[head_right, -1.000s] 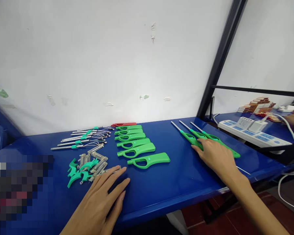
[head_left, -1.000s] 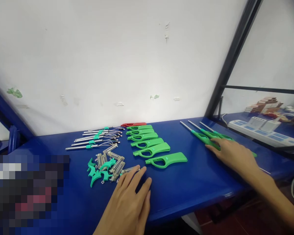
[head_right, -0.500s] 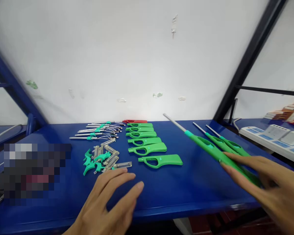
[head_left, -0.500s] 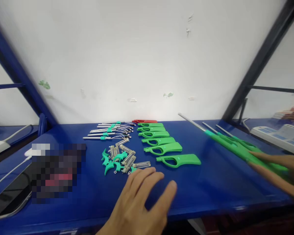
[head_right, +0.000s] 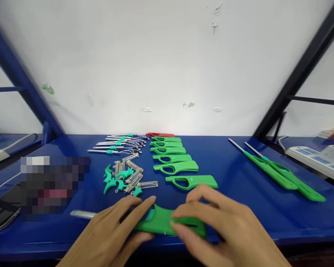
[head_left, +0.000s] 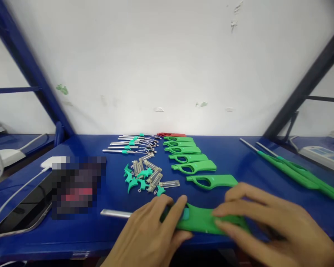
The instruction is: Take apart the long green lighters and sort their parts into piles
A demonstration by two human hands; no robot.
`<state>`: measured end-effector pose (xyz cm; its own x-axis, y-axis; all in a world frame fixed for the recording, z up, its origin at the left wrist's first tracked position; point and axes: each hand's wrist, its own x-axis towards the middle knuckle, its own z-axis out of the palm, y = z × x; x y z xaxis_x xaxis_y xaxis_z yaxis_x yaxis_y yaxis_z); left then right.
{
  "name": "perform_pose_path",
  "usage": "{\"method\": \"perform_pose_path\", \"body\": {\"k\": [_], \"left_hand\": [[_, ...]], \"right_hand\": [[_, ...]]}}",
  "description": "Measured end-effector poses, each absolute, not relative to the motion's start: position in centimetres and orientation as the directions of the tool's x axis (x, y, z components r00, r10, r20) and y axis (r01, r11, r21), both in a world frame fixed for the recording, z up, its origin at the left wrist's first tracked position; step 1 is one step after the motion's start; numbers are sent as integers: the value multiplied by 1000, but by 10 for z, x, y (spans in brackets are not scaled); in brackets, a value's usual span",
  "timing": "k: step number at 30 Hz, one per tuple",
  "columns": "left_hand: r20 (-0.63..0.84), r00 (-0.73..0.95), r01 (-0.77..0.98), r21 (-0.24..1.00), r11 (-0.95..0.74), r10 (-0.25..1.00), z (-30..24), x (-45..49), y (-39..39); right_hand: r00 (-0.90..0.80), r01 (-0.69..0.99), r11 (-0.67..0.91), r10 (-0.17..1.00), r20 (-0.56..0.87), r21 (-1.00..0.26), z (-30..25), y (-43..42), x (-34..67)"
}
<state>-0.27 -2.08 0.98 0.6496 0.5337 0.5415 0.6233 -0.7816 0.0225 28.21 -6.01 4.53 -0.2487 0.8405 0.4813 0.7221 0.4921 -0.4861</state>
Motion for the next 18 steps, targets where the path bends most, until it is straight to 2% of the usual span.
{"method": "perform_pose_path", "body": {"k": [3, 5, 7, 9, 13, 18], "left_hand": [[512, 636, 645, 60, -762, 577, -1, -4, -18], [504, 635, 643, 75, -762, 585, -7, -1, -16], [497, 625, 651, 92, -753, 602, -12, 2, -15], [488, 619, 660, 100, -745, 615, -15, 4, -14], [460, 625, 666, 108, -738, 631, -19, 2, -14], [443, 628, 671, 109, -733, 640, -20, 0, -11]], "right_hand": [[-2, 577, 412, 864, 504, -705, 80, -57, 275], [162, 317, 434, 851, 499, -843, 85, -59, 276], [209, 17, 477, 858, 469, -879, 83, -61, 276], [154, -163, 481, 875, 460, -861, 81, -59, 273], [36, -185, 446, 893, 448, -876, 83, -48, 262], [25, -193, 416, 908, 419, -889, 78, -31, 257]]}}
